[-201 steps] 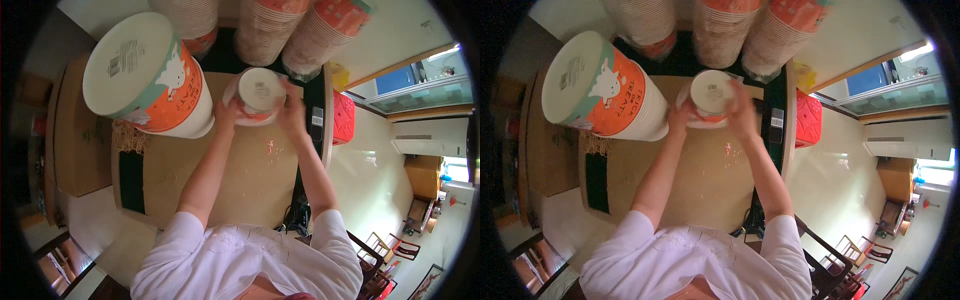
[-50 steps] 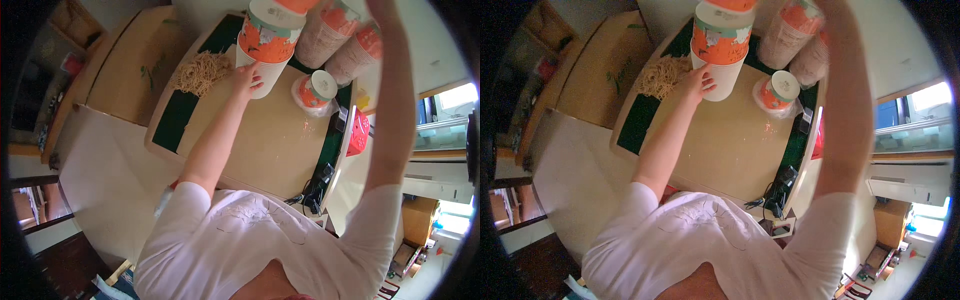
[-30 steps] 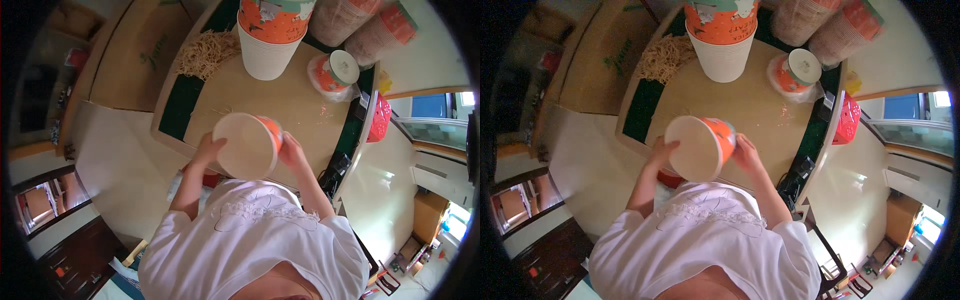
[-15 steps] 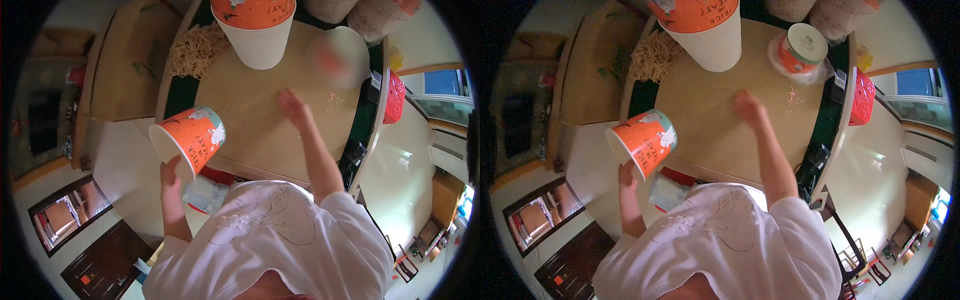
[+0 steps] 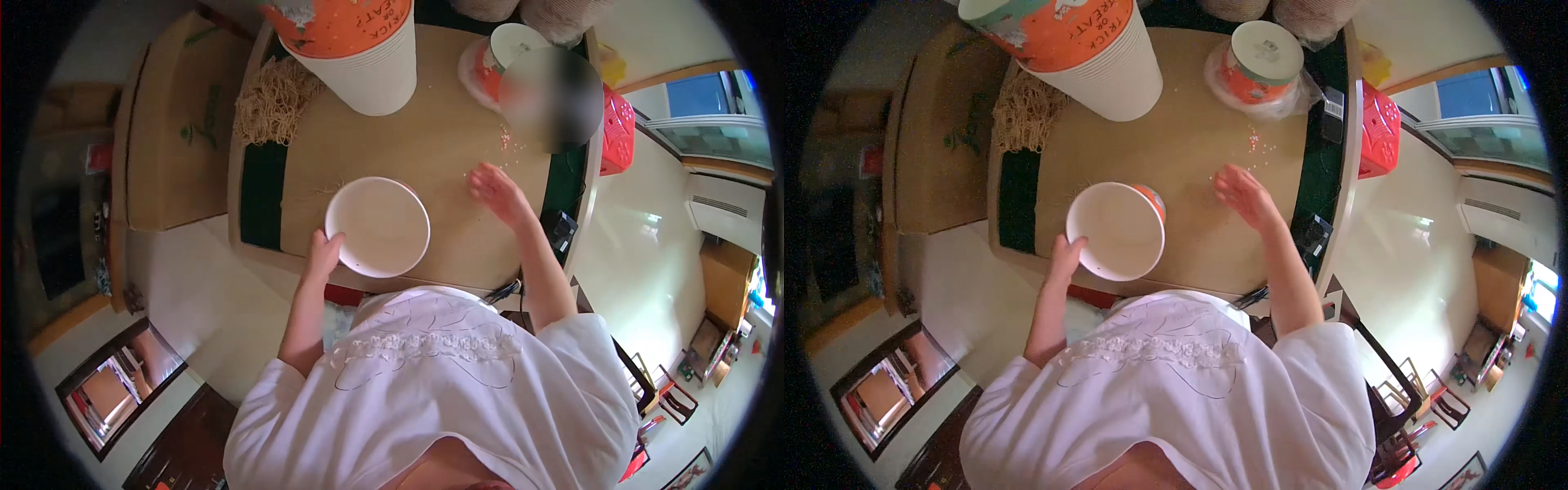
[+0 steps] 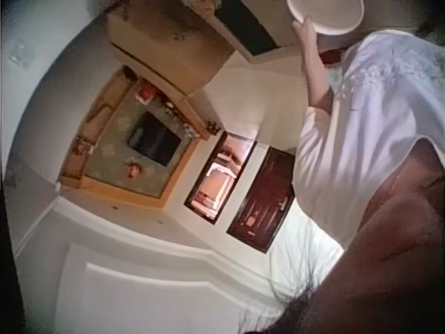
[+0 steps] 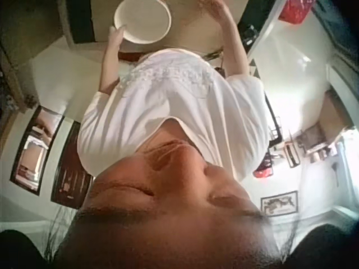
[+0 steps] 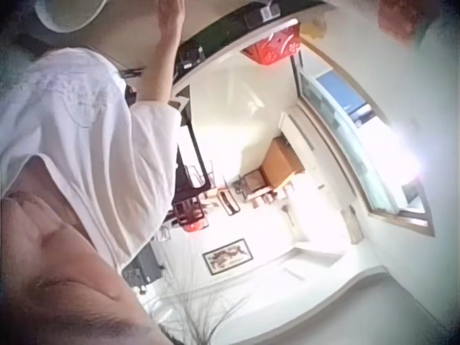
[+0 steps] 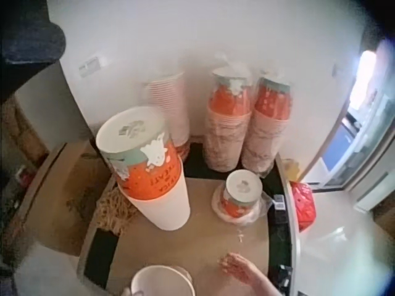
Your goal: The recorder is seen placing stacks of paper cups into plastic bags and securing the bags with rubber bands.
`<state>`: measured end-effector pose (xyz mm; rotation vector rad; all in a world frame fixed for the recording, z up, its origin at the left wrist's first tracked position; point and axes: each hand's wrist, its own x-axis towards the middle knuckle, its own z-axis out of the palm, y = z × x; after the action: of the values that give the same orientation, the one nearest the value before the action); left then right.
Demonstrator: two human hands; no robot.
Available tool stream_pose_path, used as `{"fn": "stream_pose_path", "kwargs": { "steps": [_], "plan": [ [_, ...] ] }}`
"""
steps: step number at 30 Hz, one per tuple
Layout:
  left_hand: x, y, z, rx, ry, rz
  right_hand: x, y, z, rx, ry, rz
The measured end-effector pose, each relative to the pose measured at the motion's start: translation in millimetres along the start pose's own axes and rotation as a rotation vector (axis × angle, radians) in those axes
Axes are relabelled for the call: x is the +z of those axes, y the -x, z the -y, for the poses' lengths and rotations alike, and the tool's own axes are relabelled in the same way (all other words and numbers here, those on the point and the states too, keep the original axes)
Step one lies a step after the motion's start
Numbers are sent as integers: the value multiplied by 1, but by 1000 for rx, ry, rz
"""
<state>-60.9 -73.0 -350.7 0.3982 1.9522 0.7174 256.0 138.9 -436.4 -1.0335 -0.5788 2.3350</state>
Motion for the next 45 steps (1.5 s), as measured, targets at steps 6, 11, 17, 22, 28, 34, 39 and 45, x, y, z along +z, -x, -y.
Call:
{"fn": "stream_pose_path", "kwargs": {
  "steps": [6, 11, 17, 22, 28, 34, 39, 45],
  "plan": [
    [16, -26, 23, 257, -153, -80, -13, 37, -11, 567, 241, 166],
    [27, -23, -20, 184, -246, -24, -8, -29, 27, 23, 159, 62],
    [21, -25, -21, 183, -186, -4, 21, -39, -14, 77, 249, 134],
    [32, -19, -44, 181, -188, 8, 30, -103, 13, -455, 795, -62],
    [26, -34, -35, 355, 218, -52, 85, -170, 27, -908, 1843, -43],
    [-30, -78, 14, 500, -381, -452, 26, -100, 16, -835, 1909, -70],
    [-37, -106, 38, 184, 556, -179, 29, 9, 34, -876, 1713, -280],
    [-17, -113, 10, 465, -465, -320, 64, 56, 33, -938, 1462, -492]
  ]
}}
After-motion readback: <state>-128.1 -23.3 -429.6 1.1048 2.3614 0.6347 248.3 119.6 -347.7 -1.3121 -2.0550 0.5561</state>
